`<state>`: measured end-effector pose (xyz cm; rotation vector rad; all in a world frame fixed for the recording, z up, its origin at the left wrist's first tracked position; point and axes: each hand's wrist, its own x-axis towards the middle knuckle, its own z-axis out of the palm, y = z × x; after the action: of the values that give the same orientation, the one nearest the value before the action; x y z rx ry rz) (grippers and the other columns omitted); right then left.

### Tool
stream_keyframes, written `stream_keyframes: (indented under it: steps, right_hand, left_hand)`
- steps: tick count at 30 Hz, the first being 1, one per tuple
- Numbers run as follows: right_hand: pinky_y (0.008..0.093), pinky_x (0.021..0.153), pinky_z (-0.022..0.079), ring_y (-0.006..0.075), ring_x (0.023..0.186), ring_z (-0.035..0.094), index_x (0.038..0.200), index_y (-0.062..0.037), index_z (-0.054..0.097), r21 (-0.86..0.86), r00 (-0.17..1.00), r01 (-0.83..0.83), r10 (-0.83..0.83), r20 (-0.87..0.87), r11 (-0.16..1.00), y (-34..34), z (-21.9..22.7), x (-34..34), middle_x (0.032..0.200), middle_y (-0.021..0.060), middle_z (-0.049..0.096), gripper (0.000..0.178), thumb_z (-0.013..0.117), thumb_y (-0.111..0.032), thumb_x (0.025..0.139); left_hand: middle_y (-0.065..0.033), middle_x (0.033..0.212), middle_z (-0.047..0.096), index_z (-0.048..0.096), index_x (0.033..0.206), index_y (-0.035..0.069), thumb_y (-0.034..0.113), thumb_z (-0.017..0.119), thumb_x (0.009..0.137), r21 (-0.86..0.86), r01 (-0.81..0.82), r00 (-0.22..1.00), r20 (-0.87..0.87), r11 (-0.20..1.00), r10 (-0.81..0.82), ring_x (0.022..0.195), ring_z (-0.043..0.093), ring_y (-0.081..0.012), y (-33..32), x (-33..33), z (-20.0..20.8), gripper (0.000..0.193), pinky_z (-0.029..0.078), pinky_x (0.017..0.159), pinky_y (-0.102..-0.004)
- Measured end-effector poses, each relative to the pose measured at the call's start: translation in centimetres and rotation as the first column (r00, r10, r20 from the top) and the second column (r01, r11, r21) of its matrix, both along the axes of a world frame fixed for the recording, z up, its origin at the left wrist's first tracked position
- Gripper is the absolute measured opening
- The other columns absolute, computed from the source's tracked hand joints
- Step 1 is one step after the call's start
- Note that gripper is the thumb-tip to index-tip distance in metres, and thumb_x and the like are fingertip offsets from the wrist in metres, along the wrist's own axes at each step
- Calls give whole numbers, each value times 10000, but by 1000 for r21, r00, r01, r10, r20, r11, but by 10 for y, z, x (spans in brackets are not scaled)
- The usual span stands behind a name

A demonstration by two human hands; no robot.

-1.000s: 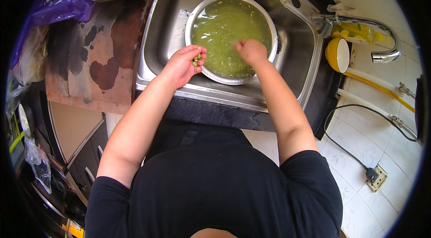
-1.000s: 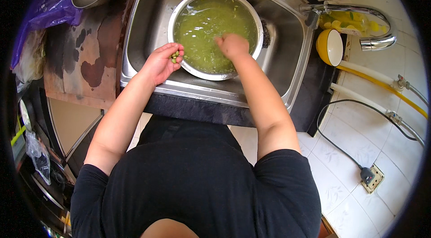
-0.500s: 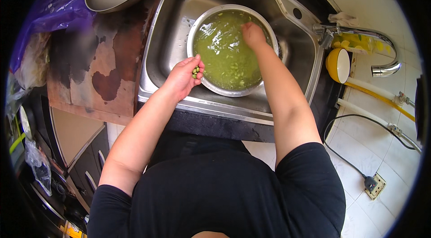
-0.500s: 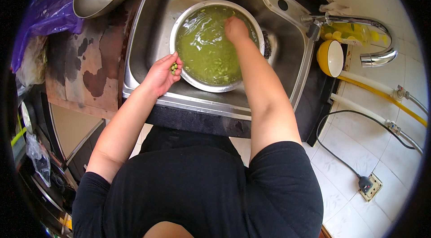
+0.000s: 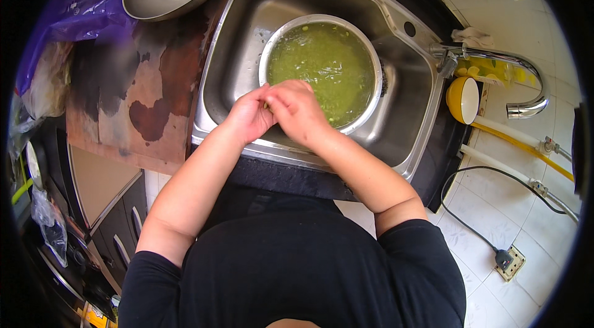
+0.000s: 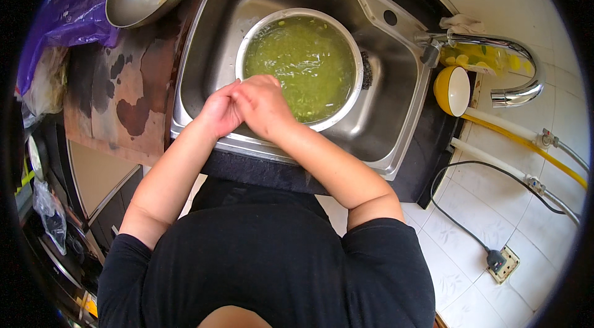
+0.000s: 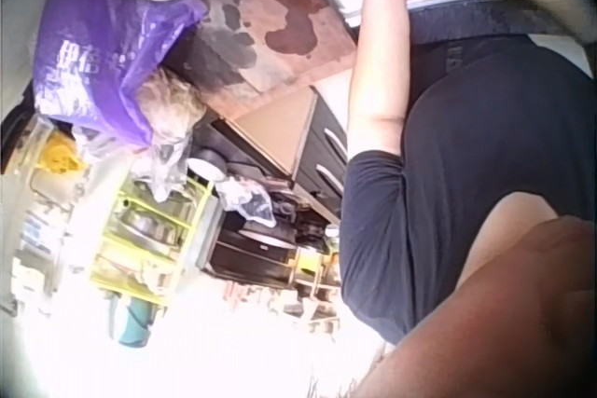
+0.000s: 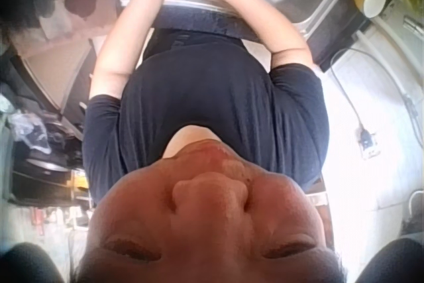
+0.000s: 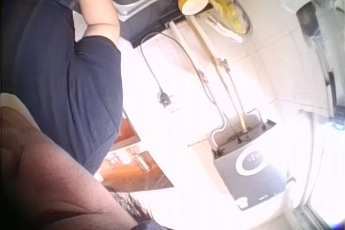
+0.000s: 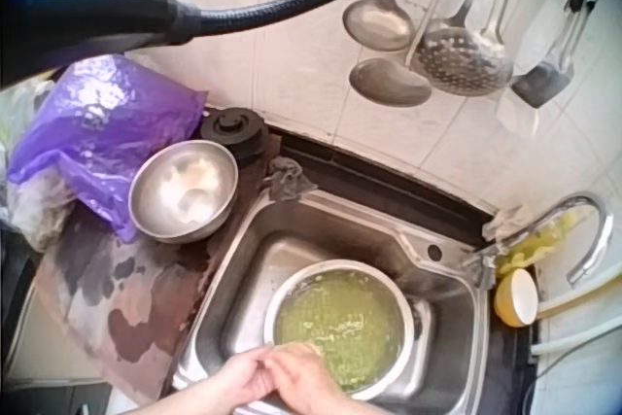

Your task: The person washes green soybeans in a metal bowl filled with water in a kitchen sink. They repeatedly scoop the beans, rinse them under running water, and transfer them to a separate metal bowl on the counter.

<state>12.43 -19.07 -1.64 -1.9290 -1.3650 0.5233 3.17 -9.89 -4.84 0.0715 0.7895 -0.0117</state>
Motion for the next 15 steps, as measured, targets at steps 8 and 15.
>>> stream_keyframes:
  steps: [8, 15]
  right_hand:
    - [257, 628, 439, 138, 697, 568, 903, 2, 589, -162, 684, 523, -526, -506, 837, 32, -52, 70, 769, 104, 620, 191, 505, -155, 834]
    - [347, 553, 462, 252, 586, 580, 886, 29, 532, -462, 668, 490, -659, -346, 739, 75, -149, 136, 688, 156, 597, 279, 519, -243, 826]
  left_hand:
    - [-11, 652, 447, 457, 768, 101, 321, 397, 911, -68, -15, 996, 82, 998, 21, 480, 391, -88, 7, -7, -18, 270, 302, 386, -188]
    - [25, 549, 317, 372, 716, 132, 385, 340, 920, 121, 35, 999, 6, 992, -36, 421, 237, -78, 7, -4, -4, 327, 189, 364, -207]
